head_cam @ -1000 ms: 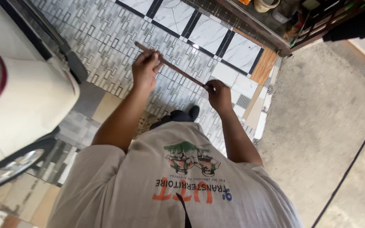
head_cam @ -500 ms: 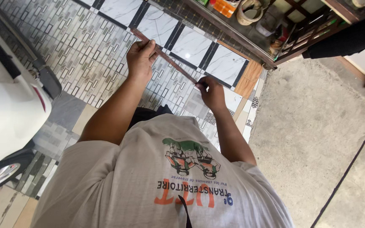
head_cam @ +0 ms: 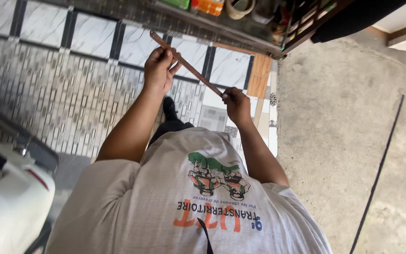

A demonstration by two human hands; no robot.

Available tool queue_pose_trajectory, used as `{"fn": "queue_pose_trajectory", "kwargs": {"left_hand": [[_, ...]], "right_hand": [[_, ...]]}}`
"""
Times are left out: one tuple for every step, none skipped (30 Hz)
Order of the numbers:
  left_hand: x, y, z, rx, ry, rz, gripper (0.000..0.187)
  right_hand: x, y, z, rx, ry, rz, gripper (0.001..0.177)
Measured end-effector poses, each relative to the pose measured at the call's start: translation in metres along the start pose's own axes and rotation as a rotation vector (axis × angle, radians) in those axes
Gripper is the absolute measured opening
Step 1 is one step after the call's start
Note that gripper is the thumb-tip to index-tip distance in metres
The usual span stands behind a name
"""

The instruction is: The person picks up several metal tools including wrenches, a long thin rod, and small fasteners from a tiled floor, handles them by hand, and places them into green plastic storage bins on a shelf.

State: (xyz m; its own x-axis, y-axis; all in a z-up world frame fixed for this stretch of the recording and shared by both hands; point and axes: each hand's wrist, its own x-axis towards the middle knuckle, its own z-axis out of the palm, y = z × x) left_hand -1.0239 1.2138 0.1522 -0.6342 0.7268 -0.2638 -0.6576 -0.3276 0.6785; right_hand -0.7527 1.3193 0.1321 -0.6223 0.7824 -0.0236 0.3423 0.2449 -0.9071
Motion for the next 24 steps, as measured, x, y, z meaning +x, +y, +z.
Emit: {"fn": "queue_pose_trajectory", "kwargs": {"left_hand": [[0.015, 0.005, 0.006, -0.004, -0.023, -0.010, 0.012], [0.026, 0.010, 0.009, 0.036, -0.050, 0.000, 0.013], [0.040, 0.014, 0.012, 0.076, -0.078, 0.011, 0.015], [0.057, 0.016, 0.015, 0.066, -0.084, 0.007, 0.015], [0.077, 0.019, 0.018, 0.094, -0.050, 0.043, 0.012], [0.091, 0.023, 0.016, 0.126, -0.010, 0.081, 0.011], [0.106, 0.026, 0.015, 0.121, -0.010, 0.079, 0.011], [0.123, 0.030, 0.018, 0.098, 0.027, 0.088, 0.012], [0.138, 0.034, 0.021, 0.076, 0.064, 0.096, 0.013], [0.151, 0.039, 0.025, 0.078, 0.061, 0.098, 0.013], [0.162, 0.042, 0.028, 0.089, 0.080, 0.083, 0.013], [0.171, 0.045, 0.028, 0.101, 0.101, 0.062, 0.014], [0.183, 0.048, 0.027, 0.104, 0.099, 0.057, 0.014], [0.192, 0.049, 0.026, 0.102, 0.087, 0.049, 0.013], [0.200, 0.049, 0.024, 0.099, 0.075, 0.042, 0.014], [0.211, 0.048, 0.023, 0.101, 0.076, 0.036, 0.014], [0.221, 0.046, 0.022, 0.070, 0.095, 0.019, 0.013], [0.229, 0.045, 0.024, 0.037, 0.112, 0.006, 0.013], [0.236, 0.042, 0.025, 0.037, 0.111, 0.003, 0.013], [0.243, 0.039, 0.026, 0.025, 0.134, -0.007, 0.012], [0.252, 0.035, 0.027, 0.013, 0.156, -0.016, 0.011], [0.263, 0.031, 0.027, 0.015, 0.159, -0.018, 0.011], [0.274, 0.026, 0.027, 0.024, 0.157, -0.022, 0.011], [0.282, 0.020, 0.027, 0.031, 0.155, -0.022, 0.011]], "right_hand": [[0.014, 0.001, -0.001, -0.009, 0.024, 0.000, 0.005], [0.025, 0.001, -0.002, 0.116, -0.042, 0.021, 0.005], [0.037, -0.001, -0.003, 0.241, -0.108, 0.040, 0.006], [0.052, -0.005, -0.004, 0.231, -0.102, 0.041, 0.006], [0.067, -0.010, -0.004, 0.182, -0.099, 0.027, 0.005], [0.077, -0.017, 0.001, 0.138, -0.102, 0.012, 0.004], [0.088, -0.025, 0.005, 0.132, -0.102, 0.014, 0.004], [0.102, -0.033, 0.010, -0.001, -0.046, 0.038, 0.006], [0.116, -0.039, 0.015, -0.134, 0.009, 0.062, 0.007], [0.127, -0.043, 0.021, -0.132, 0.012, 0.060, 0.007], [0.137, -0.044, 0.027, -0.121, 0.065, 0.057, 0.008], [0.144, -0.040, 0.032, -0.112, 0.118, 0.061, 0.009], [0.157, -0.034, 0.037, -0.111, 0.122, 0.066, 0.009], [0.167, -0.027, 0.041, 0.064, 0.171, 0.062, 0.009], [0.176, -0.020, 0.043, 0.239, 0.221, 0.057, 0.009], [0.186, -0.013, 0.043, 0.238, 0.223, 0.063, 0.009], [0.196, -0.008, 0.042, 0.355, 0.227, 0.180, 0.010], [0.204, -0.005, 0.039, 0.471, 0.231, 0.293, 0.011], [0.211, -0.004, 0.037, 0.470, 0.233, 0.295, 0.011], [0.219, -0.003, 0.034, 0.523, 0.232, 0.347, 0.011], [0.228, -0.001, 0.030, 0.575, 0.231, 0.398, 0.011], [0.238, 0.001, 0.026, 0.577, 0.229, 0.402, 0.011], [0.247, 0.004, 0.021, 0.559, 0.185, 0.401, 0.012], [0.256, 0.008, 0.014, 0.542, 0.137, 0.396, 0.013]]}}
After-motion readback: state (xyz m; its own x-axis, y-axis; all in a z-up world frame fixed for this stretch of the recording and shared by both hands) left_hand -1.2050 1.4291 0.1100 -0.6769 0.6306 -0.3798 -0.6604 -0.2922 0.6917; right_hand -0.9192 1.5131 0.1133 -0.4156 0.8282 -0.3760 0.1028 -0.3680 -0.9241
